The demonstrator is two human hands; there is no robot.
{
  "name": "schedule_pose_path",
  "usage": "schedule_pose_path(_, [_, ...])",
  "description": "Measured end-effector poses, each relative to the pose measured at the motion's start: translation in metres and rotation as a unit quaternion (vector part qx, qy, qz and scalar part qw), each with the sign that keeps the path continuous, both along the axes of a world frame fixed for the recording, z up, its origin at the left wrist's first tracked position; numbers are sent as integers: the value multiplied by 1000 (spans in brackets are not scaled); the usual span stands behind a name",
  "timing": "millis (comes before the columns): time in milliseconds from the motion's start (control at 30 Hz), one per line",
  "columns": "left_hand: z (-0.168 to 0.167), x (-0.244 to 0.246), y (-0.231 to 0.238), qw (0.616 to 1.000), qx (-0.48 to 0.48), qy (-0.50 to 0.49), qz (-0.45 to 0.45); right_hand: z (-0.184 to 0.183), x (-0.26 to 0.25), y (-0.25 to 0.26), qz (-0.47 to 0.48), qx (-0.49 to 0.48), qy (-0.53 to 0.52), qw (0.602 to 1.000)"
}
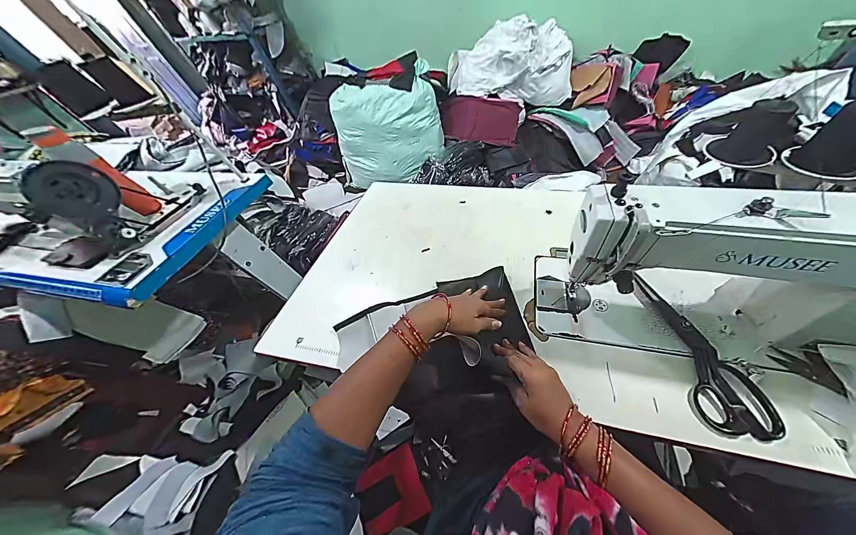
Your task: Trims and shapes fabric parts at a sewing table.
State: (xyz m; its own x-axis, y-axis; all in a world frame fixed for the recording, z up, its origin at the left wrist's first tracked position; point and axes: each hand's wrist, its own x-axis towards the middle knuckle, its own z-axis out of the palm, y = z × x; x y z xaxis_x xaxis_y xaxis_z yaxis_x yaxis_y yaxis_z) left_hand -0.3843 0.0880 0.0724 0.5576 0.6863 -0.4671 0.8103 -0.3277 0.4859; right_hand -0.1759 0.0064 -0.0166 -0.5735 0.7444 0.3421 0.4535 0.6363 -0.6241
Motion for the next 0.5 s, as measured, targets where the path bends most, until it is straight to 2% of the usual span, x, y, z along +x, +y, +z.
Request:
schedule_pose_path(133, [-36, -35, 11, 995, 39, -83, 27, 2, 1, 0, -4, -20, 10, 1000])
schedule_pose_path(267, [-62, -51, 6, 964, 127, -216, 88, 6, 3, 0, -14, -50, 17, 999])
schedule_pose_path(400, [-38, -54, -14, 951, 153, -213, 166, 10, 2, 3, -30, -76, 19, 996])
schedule_pose_path(500, [-12, -55, -53, 932, 181, -193, 248, 8, 2, 4, -35, -49, 33, 998])
